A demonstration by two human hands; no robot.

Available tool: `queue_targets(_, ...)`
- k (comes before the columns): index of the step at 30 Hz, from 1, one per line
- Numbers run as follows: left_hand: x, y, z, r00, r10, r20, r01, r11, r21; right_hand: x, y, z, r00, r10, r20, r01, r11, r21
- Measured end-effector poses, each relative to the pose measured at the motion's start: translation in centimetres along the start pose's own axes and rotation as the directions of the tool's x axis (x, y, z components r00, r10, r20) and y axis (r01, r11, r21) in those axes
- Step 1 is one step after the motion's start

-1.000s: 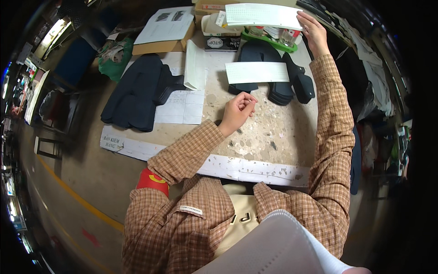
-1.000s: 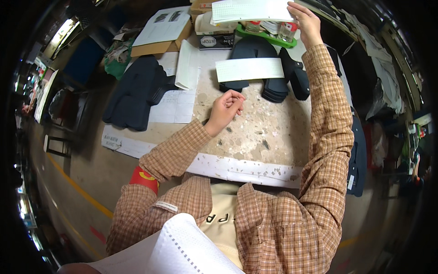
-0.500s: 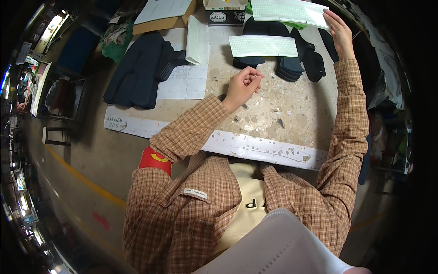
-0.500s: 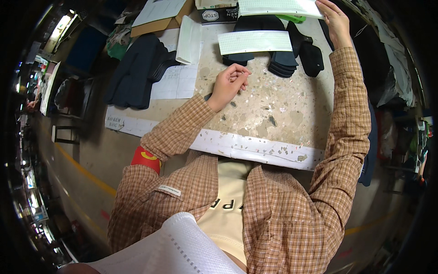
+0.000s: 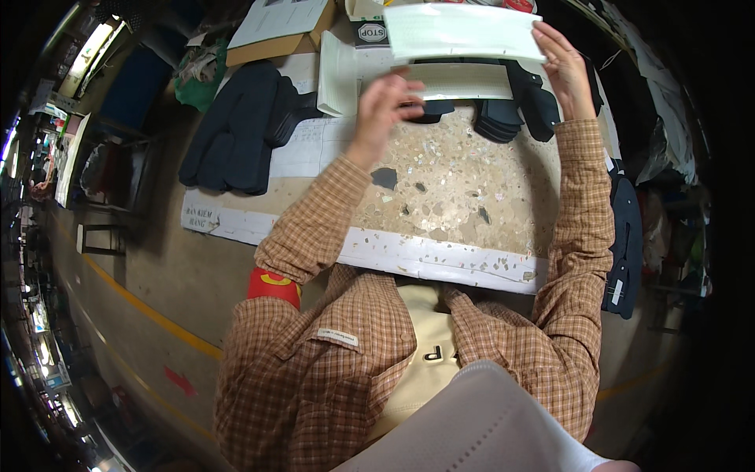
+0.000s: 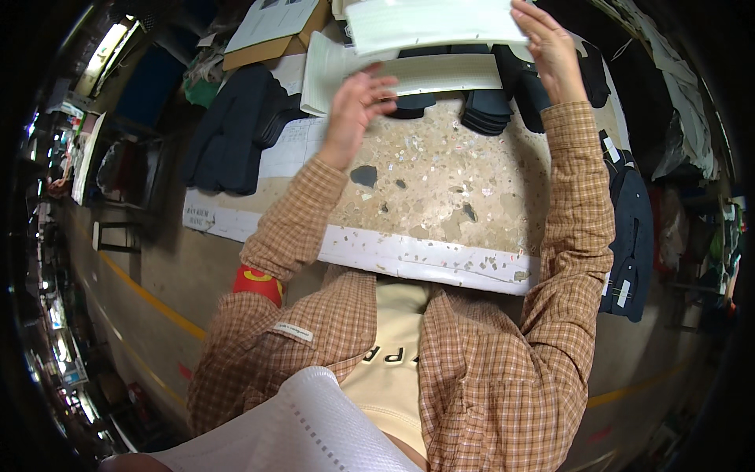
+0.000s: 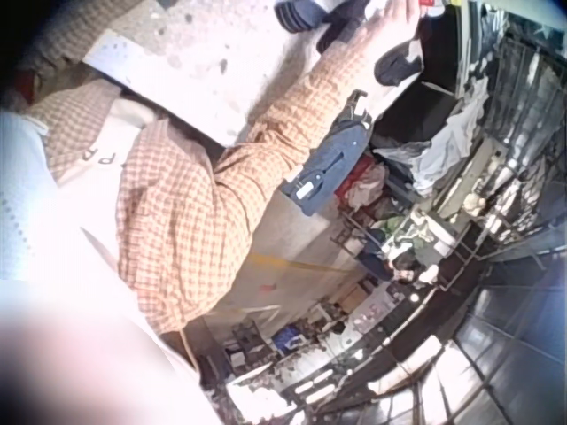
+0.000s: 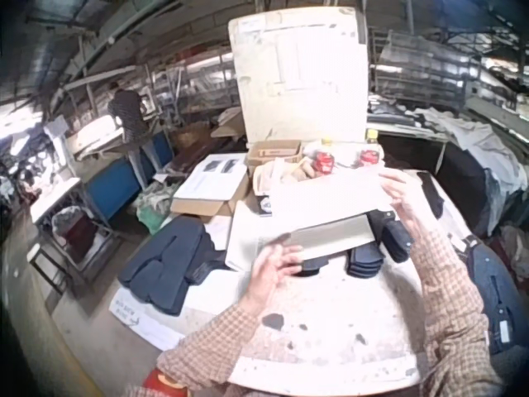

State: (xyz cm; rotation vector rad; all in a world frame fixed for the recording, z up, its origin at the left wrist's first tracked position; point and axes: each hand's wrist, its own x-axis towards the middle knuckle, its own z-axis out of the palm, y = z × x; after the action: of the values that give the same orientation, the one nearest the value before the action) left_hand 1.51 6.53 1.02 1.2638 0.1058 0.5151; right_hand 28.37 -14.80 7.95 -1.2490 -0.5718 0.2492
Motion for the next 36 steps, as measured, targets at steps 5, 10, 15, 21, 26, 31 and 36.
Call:
queue_targets(5, 1.6, 1.6, -3.7, 1.0, 0.008, -0.015, -0.011, 0.968, -0.25, -2.4, 2.2, 4.6, 0.986, -0.013, 0.163, 0.007, 0.999, 0.034)
queue_targets(10, 1.8, 1.3, -4.9, 0.993, -0.059, -0.101, 0.061, 0.998, 0.019, -2.3, 3.2, 6.3, 0.995, -0.013, 0.1, 0.016, 0.999, -0.037)
queue_targets(15, 2.3, 0.4, -5.0, 0.988, 0.016, -0.152, -0.028, 0.996, -0.081, -3.1, 4.4, 5.8, 0.999, -0.02, 0.032, 0.017, 0.996, 0.082)
queue_targets(21, 2.2, -0.1, -4.7, 0.99, 0.057, -0.132, -0.058, 0.998, -0.006, -3.2, 4.8, 4.9, 0.999, 0.028, -0.02, -0.026, 0.994, 0.109)
queue_targets(26, 2.1, 0.0, -4.5, 0.99, 0.078, -0.114, -0.077, 0.997, 0.007, -2.8, 4.9, 4.1, 1.0, 0.01, 0.016, -0.012, 0.99, 0.139)
queue_targets(31, 2.1, -0.6, -4.6, 0.977, 0.027, -0.21, -0.027, 1.0, 0.001, -2.4, 4.5, 2.3, 0.998, 0.026, -0.056, -0.019, 0.993, 0.114)
queue_targets(36, 2.0, -1.7, -4.4, 0.963, -0.072, -0.261, 0.076, 0.997, 0.004, -2.4, 4.7, 0.6, 0.991, 0.123, -0.043, -0.123, 0.992, 0.005)
